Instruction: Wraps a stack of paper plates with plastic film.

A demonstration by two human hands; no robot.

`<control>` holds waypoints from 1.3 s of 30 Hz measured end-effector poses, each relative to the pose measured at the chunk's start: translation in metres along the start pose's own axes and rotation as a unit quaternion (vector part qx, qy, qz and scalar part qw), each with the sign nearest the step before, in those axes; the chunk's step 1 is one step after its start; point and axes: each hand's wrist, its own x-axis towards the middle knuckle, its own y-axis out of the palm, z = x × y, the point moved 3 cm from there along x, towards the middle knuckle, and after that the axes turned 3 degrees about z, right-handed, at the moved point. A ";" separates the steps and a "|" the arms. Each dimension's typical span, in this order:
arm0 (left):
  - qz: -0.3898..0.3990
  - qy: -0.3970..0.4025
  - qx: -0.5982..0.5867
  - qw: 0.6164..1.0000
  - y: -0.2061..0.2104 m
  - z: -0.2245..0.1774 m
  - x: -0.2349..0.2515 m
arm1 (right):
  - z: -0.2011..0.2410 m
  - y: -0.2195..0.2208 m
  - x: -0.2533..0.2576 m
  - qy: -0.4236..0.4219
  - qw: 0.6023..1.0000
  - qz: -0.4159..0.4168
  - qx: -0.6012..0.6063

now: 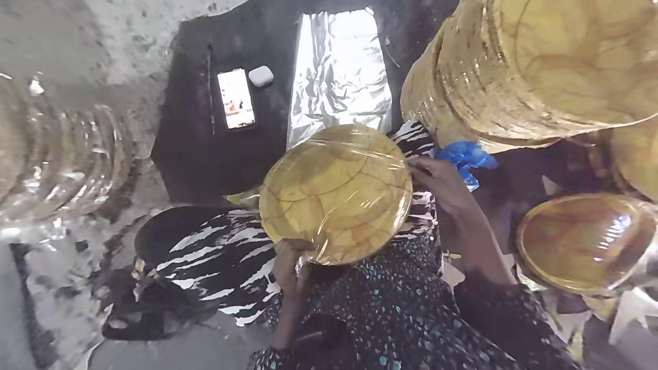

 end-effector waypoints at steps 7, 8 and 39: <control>-0.103 -0.047 0.079 0.990 0.008 -0.004 0.002 | 0.005 0.015 -0.013 -0.016 0.998 -0.049 -0.023; -0.115 -0.067 0.082 0.988 0.009 -0.004 0.004 | 0.007 0.015 -0.018 -0.022 0.998 -0.050 0.008; -0.154 -0.124 0.104 0.975 0.015 0.013 0.027 | 0.014 0.027 -0.044 -0.013 0.989 -0.111 0.096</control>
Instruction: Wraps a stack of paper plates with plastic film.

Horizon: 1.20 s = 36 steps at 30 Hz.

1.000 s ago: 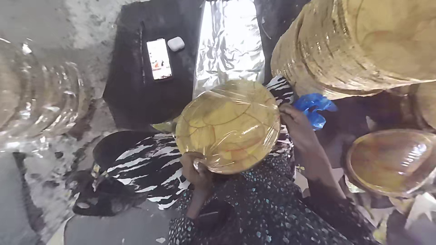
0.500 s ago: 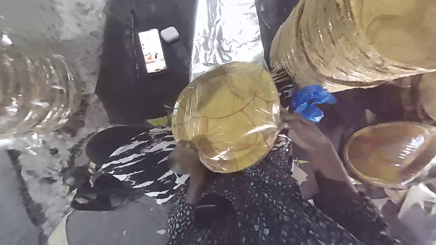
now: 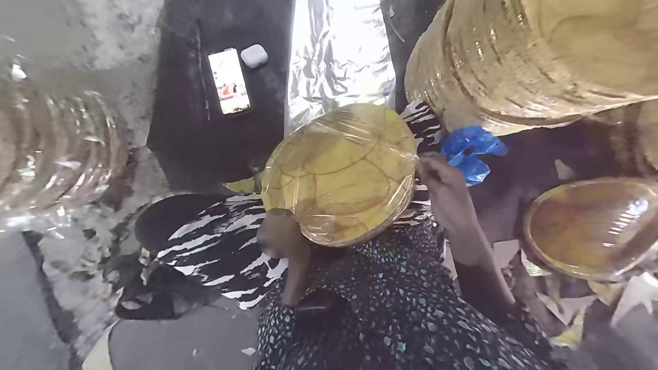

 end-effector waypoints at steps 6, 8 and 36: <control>0.009 0.013 0.003 1.000 -0.001 0.001 -0.002 | -0.002 -0.008 0.003 0.034 0.999 0.027 -0.005; 0.005 0.009 -0.013 1.000 -0.003 0.004 -0.003 | -0.004 -0.015 0.005 0.033 0.998 0.047 -0.019; 0.030 0.057 -0.043 0.997 -0.004 0.006 -0.005 | -0.011 0.005 0.004 -0.017 1.000 0.015 0.021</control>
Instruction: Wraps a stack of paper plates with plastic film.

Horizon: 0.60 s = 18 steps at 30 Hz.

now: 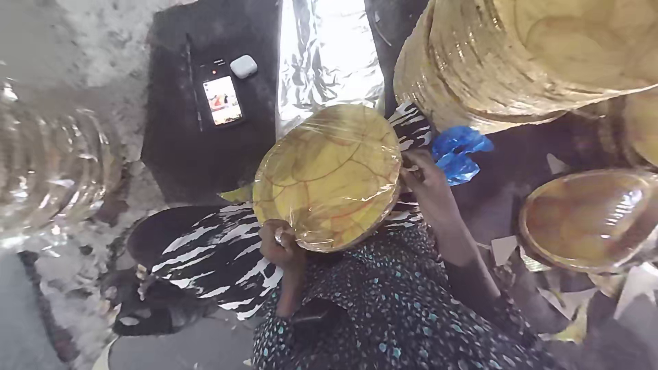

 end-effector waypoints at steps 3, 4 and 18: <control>-0.018 -0.009 -0.004 1.000 0.001 0.000 0.001 | 0.007 -0.003 0.005 0.011 0.999 0.019 -0.023; -0.024 -0.012 -0.002 1.000 0.001 0.000 0.001 | 0.007 -0.003 0.005 0.020 0.999 0.023 -0.018; -0.070 -0.028 0.055 0.996 0.001 -0.007 0.014 | -0.002 -0.005 0.000 0.140 0.972 0.147 0.123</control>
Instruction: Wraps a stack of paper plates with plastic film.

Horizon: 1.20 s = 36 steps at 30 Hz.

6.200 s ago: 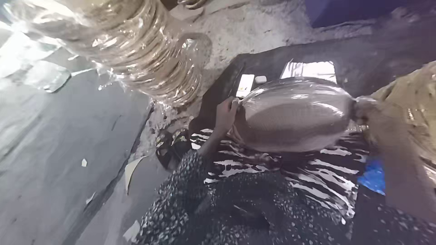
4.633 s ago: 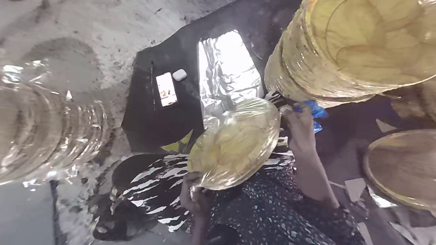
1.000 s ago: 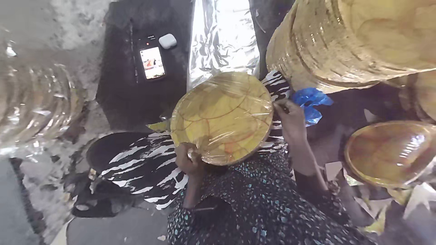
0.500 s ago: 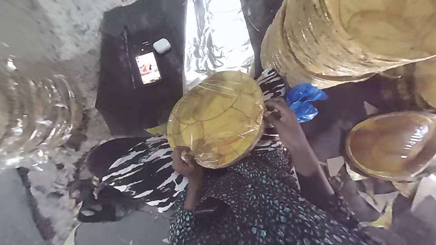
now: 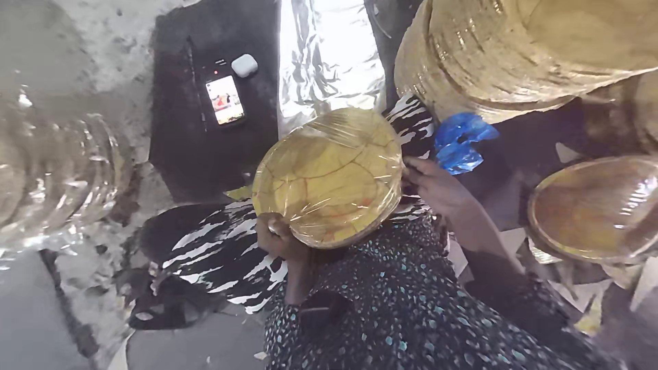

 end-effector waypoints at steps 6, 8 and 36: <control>-0.030 0.013 -0.024 0.999 -0.007 0.018 0.012 | 0.001 -0.002 -0.003 -0.003 0.993 0.115 -0.008; -0.028 0.018 -0.033 0.999 -0.008 0.022 0.014 | 0.003 -0.003 -0.002 0.007 0.993 0.114 -0.031; 0.032 -0.183 0.015 0.982 -0.030 0.027 -0.009 | -0.063 0.052 0.033 -0.114 0.968 -0.217 0.048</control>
